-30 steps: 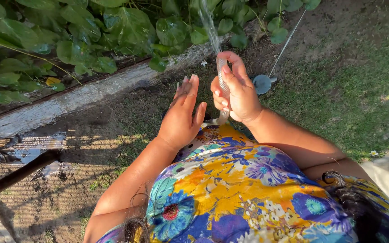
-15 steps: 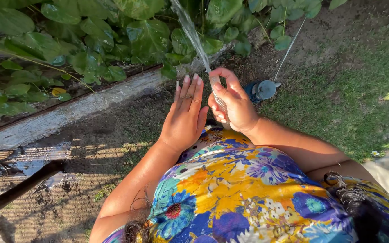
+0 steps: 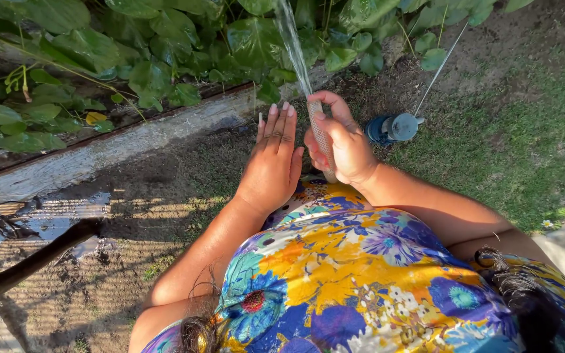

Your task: The recorder is seen watering plants using a hose.

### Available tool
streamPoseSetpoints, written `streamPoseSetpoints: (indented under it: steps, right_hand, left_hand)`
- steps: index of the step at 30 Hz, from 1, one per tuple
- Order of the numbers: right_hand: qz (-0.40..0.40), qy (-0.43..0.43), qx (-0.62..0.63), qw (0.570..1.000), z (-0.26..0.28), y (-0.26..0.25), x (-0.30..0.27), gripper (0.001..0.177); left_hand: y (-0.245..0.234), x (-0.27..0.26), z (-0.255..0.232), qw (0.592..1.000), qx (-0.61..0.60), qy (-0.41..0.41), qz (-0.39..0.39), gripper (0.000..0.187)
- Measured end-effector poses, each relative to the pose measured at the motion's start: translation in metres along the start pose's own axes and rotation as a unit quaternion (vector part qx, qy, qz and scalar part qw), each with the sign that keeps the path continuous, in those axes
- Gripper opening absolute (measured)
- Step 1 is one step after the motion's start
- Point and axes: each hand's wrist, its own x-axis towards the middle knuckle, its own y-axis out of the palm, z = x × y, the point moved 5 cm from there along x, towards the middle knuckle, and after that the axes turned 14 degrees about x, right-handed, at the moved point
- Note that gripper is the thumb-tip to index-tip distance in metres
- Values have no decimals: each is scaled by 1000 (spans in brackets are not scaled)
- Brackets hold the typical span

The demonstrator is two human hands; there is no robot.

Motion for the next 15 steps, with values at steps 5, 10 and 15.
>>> streamPoseSetpoints:
  steps: [5,10,15]
  right_hand:
    - [-11,44,14,999,-15,21,9,32]
    - [5,56,-3,998,-26,51,16,31]
    - [27,83,0,996,-49,74,25,31]
  left_hand:
    - [-11,-8,16,1000,-10,-5,6,63]
    - [-27,-19,33,1000,-4,-6,-5,63]
    - [-40,-40,52,999,5,-24,-24,63]
